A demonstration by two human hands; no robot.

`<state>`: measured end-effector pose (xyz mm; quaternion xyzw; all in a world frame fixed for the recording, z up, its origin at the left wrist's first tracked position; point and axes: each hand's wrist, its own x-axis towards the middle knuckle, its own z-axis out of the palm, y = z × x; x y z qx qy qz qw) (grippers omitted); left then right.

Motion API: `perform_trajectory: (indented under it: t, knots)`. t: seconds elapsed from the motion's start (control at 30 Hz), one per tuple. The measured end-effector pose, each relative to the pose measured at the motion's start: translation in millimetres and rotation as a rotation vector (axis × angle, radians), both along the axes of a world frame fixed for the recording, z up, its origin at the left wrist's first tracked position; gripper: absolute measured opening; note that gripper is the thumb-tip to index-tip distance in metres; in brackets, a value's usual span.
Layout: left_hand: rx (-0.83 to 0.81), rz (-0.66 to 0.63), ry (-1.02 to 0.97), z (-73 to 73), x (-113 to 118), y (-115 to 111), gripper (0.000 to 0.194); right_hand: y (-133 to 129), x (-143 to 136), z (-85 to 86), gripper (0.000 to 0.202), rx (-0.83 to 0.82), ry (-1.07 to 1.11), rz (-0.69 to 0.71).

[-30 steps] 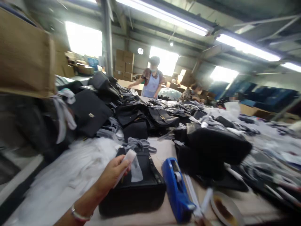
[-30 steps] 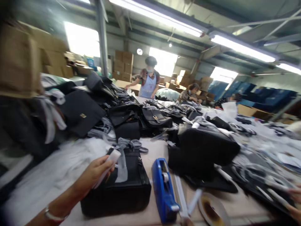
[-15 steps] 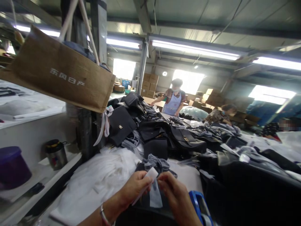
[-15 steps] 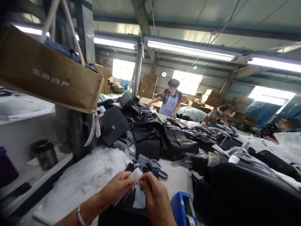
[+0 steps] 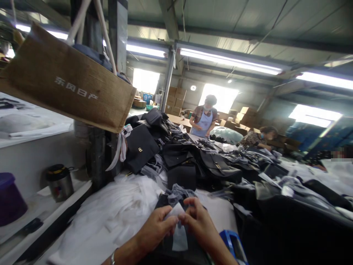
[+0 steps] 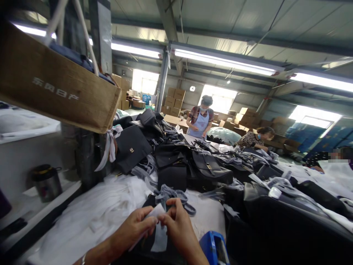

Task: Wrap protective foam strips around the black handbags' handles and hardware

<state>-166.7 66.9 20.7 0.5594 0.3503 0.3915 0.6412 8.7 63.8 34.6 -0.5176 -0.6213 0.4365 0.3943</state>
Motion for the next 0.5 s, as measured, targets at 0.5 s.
perform_trajectory:
  t: [0.5]
  knots:
    - [-0.722, -0.427, -0.554, -16.7, -32, 33, 0.028, 15, -29, -16.8, 0.026, 0.259, 0.016, 0.073]
